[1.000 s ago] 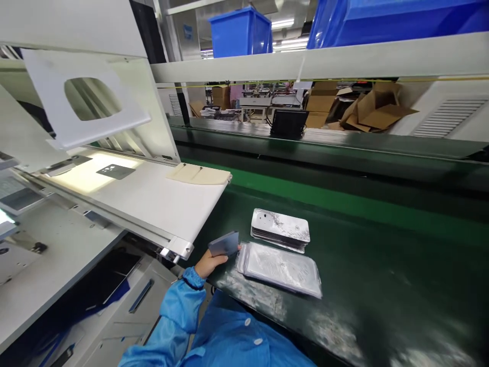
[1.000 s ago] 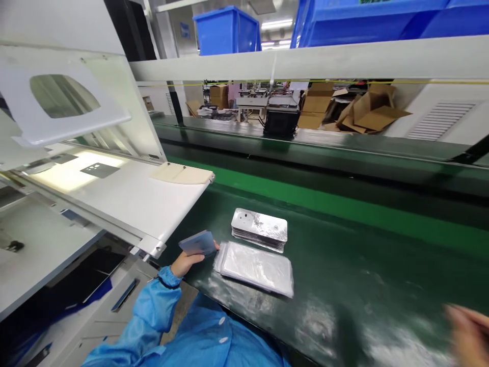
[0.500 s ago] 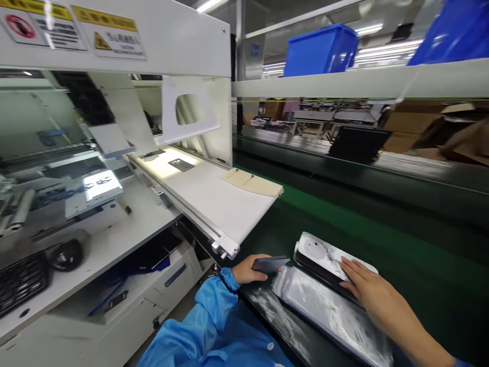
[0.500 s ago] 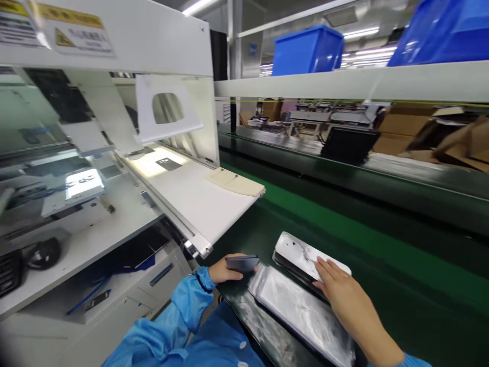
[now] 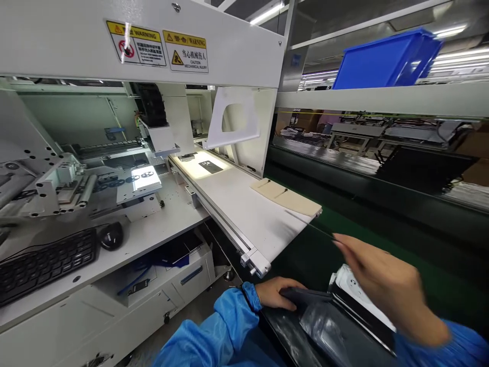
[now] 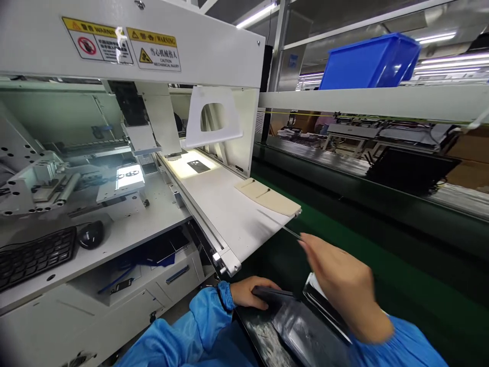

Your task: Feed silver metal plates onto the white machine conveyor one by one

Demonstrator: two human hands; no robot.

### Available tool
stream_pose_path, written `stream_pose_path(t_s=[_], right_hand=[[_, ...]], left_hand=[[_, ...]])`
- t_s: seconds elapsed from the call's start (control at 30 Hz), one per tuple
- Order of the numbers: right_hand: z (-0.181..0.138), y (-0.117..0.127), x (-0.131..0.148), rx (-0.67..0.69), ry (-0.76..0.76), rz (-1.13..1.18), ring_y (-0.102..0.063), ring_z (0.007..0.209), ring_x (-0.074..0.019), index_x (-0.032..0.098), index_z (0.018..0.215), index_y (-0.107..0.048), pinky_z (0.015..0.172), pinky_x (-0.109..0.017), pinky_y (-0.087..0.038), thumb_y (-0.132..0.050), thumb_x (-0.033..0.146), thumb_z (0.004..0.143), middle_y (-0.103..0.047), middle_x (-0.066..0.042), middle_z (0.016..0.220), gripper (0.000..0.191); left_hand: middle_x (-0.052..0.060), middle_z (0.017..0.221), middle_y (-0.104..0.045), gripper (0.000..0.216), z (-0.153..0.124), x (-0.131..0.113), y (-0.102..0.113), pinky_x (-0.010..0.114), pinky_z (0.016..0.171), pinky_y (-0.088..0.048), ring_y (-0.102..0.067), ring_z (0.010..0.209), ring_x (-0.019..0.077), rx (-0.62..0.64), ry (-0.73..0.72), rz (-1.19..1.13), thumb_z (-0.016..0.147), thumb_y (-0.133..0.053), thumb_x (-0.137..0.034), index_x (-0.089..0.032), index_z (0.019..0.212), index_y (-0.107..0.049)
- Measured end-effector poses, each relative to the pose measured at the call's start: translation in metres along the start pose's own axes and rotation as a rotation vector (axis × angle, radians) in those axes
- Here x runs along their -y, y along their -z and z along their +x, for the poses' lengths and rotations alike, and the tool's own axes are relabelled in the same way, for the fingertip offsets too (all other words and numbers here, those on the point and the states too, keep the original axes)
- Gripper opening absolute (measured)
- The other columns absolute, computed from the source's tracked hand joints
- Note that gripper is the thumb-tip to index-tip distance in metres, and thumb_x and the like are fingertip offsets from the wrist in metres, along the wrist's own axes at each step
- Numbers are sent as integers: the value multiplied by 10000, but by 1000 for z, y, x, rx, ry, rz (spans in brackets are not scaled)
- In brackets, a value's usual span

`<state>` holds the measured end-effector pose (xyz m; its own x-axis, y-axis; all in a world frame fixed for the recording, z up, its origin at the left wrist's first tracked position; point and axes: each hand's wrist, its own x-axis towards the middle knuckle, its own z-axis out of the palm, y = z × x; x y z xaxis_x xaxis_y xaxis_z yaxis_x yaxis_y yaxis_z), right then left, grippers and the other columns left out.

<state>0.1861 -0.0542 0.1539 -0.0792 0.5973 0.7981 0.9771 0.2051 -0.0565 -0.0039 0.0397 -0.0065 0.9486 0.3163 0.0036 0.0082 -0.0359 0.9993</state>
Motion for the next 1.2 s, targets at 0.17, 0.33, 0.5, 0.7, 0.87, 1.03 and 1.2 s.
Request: stream_pose_path(t_s=[0.17,0.33,0.5,0.7,0.87,1.03,1.2], right_hand=[[81,-82,57,443,144,-57,-687,957,-266,117,1171,-647,792,-372,-568,-378,31,839,-697,-160,1130,436],[95,-125,71,569,173,21,-646,1080,-248,135,1233,-620,925,-372,-543,-436,185,922,-674,-131,1196,365],[79,-126,61,713,134,206,-419,1332,-335,114,1323,-558,1096,-516,-376,-443,488,937,-510,-171,1400,550],[93,-134,56,845,153,253,-306,1392,-353,101,1418,-444,1139,-503,-294,-420,614,903,-373,-207,1493,728],[114,-139,56,877,210,250,-401,1338,-335,74,1395,-462,1112,-459,-348,-408,635,896,-388,-223,1471,753],[118,-148,50,861,218,254,-390,1339,-331,102,1406,-452,1111,-465,-339,-387,649,894,-384,-214,1464,752],[121,-157,48,868,181,262,-376,1344,-354,165,1419,-451,1095,-497,-348,-367,670,889,-368,-191,1481,737]], left_hand=[[114,1241,-638,678,1,1,1,438,1045,-403,-568,1186,305,88,-106,13,639,-771,-373,-144,1252,-596],[110,1243,-639,744,1,0,0,446,1043,-410,-571,1190,313,108,-105,-5,621,-781,-468,-140,1261,-589],[103,1275,-624,720,2,-2,3,424,1058,-405,-555,1216,301,149,-94,74,665,-764,-437,-144,1292,-565],[121,1294,-609,807,5,0,4,404,1077,-395,-541,1237,311,181,-137,73,652,-759,-517,-110,1315,-545],[159,1312,-592,855,7,5,3,382,1076,-396,-541,1241,315,167,-129,92,645,-747,-564,-59,1305,-544],[134,1318,-595,811,7,4,4,370,1069,-404,-550,1234,304,183,-113,124,659,-749,-545,-97,1304,-550],[81,1317,-602,696,5,-2,4,362,1076,-403,-551,1239,276,174,-83,161,716,-720,-508,-164,1299,-561]])
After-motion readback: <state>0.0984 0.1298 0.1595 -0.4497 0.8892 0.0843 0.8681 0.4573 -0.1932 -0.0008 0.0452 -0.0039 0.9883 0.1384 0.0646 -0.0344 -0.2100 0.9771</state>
